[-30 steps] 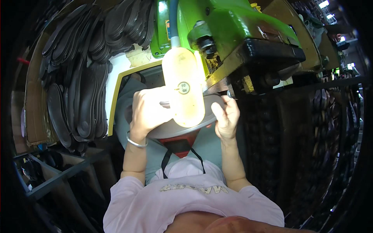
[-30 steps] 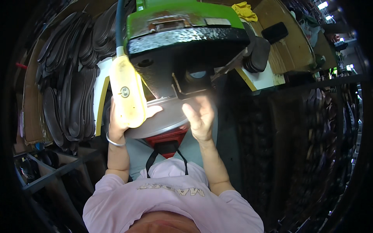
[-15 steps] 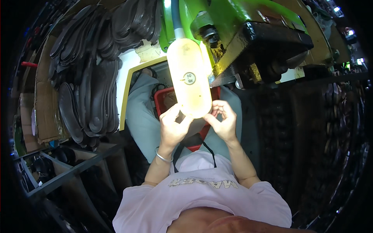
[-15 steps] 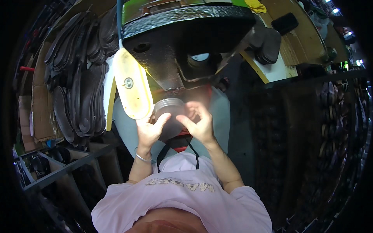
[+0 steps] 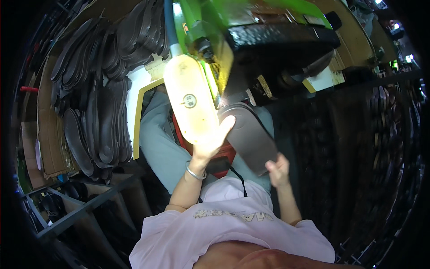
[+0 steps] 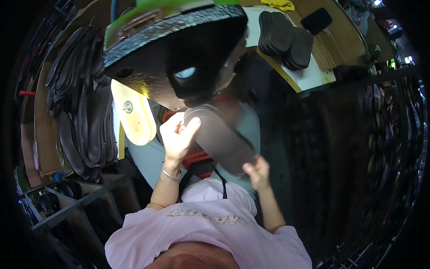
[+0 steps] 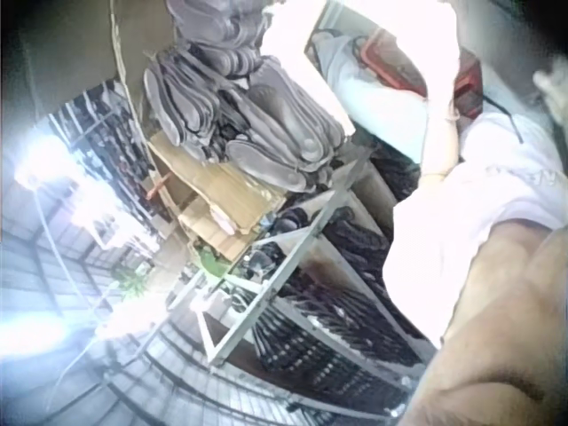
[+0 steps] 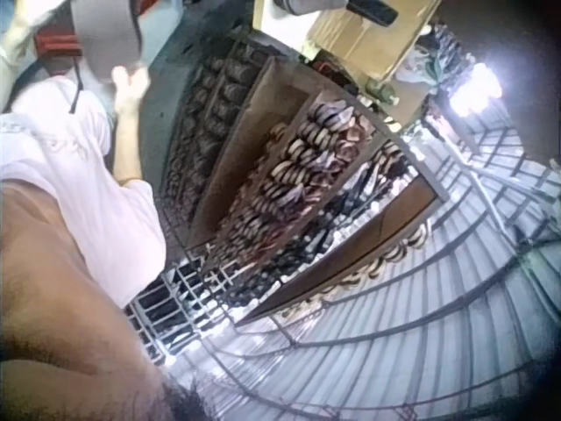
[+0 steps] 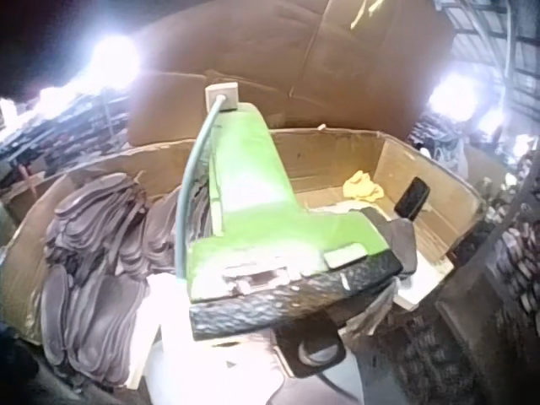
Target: The person repeatedly picks up dark shoe soles from a stack and presses them against a green grinding machine to smooth the surface. After grinding each sole, the person places it on a nearby pile of finished items. The process is repeated continuously for multiple soles throughout the video.
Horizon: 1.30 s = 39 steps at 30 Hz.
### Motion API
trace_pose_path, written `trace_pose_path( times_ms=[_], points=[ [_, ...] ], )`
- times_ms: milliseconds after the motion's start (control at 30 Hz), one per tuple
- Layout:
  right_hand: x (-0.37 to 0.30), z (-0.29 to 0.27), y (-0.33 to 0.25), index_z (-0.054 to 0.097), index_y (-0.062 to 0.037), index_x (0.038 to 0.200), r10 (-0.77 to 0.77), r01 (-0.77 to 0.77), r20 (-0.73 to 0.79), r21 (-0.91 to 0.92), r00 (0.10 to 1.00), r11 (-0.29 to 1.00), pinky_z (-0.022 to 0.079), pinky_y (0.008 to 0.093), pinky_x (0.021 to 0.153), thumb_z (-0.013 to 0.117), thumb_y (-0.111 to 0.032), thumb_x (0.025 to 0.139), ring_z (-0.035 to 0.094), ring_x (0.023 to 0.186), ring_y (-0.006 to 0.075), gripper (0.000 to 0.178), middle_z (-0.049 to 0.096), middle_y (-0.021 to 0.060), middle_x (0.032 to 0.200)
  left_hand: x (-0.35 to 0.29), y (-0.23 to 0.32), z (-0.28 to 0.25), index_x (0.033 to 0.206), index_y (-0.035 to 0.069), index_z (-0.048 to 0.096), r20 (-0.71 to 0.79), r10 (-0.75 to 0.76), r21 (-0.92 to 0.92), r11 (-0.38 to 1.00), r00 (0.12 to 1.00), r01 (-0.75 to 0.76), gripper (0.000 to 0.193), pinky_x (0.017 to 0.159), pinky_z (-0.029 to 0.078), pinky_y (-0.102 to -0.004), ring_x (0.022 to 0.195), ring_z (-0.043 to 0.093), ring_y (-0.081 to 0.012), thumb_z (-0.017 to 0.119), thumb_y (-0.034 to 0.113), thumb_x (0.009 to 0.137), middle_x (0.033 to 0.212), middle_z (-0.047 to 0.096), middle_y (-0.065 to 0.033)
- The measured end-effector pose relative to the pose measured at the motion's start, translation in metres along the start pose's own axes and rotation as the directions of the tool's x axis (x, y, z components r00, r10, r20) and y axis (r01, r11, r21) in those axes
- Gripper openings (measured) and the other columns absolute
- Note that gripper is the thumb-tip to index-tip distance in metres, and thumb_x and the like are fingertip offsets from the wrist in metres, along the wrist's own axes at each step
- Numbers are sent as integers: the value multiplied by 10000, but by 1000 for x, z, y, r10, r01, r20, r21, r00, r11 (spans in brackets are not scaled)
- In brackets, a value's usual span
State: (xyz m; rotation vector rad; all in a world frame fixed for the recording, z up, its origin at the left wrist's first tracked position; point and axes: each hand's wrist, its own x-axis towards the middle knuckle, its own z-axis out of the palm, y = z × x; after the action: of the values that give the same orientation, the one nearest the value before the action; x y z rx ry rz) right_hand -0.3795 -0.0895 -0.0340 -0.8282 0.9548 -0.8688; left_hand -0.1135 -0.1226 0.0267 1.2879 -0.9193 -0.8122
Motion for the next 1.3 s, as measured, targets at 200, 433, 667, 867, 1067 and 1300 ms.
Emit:
trace_pose_path(
  times_ms=[200, 433, 667, 867, 1067, 1300],
  points=[
    [63, -5, -83, 518, 43, 1058, -459, 419, -167, -229, 873, 879, 442, 217, 767, 628, -29, 841, 557, 814, 90, 253, 601, 65, 939, -2, 9, -12, 1069, -68, 597, 26, -38, -170, 985, 999, 42, 261, 771, 488, -223, 824, 604, -108, 657, -25, 818, 946, 650, -82],
    [115, 49, -105, 541, 22, 1027, -492, 488, -118, -57, 863, 871, 479, 227, 757, 677, -61, 837, 572, 802, 88, 248, 608, 60, 915, -12, -14, -56, 1109, -68, 560, -6, -19, -224, 974, 1000, 17, 313, 798, 513, -269, 843, 633, -167, 651, -18, 814, 974, 649, -127],
    [112, 94, -75, 542, 17, 1028, -442, 442, 3, -4, 897, 897, 456, 215, 752, 661, 0, 825, 565, 819, 78, 236, 623, 63, 929, -34, 1, -102, 1048, -68, 571, -133, -9, -131, 991, 991, -8, 259, 791, 482, -238, 863, 604, -120, 672, -6, 818, 952, 638, -96],
    [110, 115, -50, 593, 4, 996, -429, 443, 148, -82, 891, 893, 435, 246, 836, 727, -22, 785, 573, 892, 113, 252, 634, 49, 975, -64, -18, -138, 1030, -33, 584, -267, -36, -59, 998, 963, 21, 288, 713, 437, -202, 770, 529, -75, 725, 100, 817, 885, 596, -31],
    [107, 104, -50, 601, -7, 992, -379, 380, 93, 16, 921, 925, 476, 248, 811, 715, -27, 803, 594, 897, 114, 222, 646, 61, 963, -62, -26, -129, 1034, -32, 583, -225, -52, -115, 993, 973, 26, 291, 725, 426, -194, 781, 524, -64, 726, 93, 814, 898, 592, -17],
    [74, 126, 0, 301, -14, 1382, -450, 456, -190, -9, 873, 890, 369, 287, 980, 608, -71, 889, 416, 1175, 145, 584, 417, 71, 1307, -61, -51, -10, 1243, -31, 440, 209, -196, -268, 931, 958, 249, 470, 955, 441, -316, 1038, 541, -164, 671, 73, 847, 1221, 506, -103]
  ],
)
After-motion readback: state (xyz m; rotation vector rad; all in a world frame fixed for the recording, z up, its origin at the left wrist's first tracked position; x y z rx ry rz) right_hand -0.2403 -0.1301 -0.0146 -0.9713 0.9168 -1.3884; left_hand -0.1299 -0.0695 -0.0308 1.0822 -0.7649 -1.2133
